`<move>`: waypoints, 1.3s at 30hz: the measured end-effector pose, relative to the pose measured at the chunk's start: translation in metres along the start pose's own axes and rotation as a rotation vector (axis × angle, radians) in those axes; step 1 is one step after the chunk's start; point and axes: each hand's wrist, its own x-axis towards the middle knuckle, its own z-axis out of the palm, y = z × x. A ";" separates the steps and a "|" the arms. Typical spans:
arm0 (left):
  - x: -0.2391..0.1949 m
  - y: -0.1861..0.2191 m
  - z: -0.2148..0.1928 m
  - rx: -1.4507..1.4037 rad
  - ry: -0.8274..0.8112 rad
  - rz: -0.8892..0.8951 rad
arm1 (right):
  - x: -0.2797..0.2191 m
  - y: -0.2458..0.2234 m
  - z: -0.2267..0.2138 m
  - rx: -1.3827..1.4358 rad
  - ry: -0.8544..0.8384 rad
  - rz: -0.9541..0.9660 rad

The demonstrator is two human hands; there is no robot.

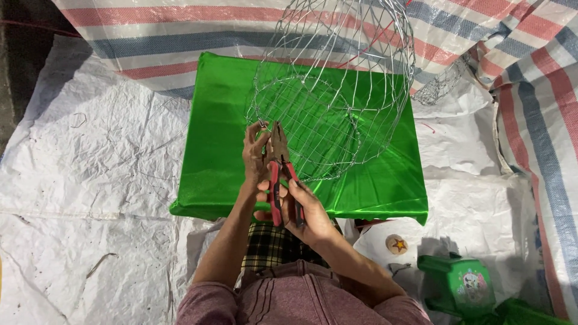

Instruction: Using pliers to bend and secure wires while assembling a metal mesh structure on a work surface.

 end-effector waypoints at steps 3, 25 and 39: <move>0.007 0.019 -0.006 -0.045 0.017 -0.021 | -0.001 0.003 0.002 -0.045 -0.009 0.033; -0.011 -0.018 0.014 -0.159 0.065 0.172 | 0.003 0.011 0.011 -0.382 0.345 0.023; -0.018 0.005 -0.007 -0.126 0.054 -0.118 | 0.003 0.008 -0.032 -0.328 0.148 0.007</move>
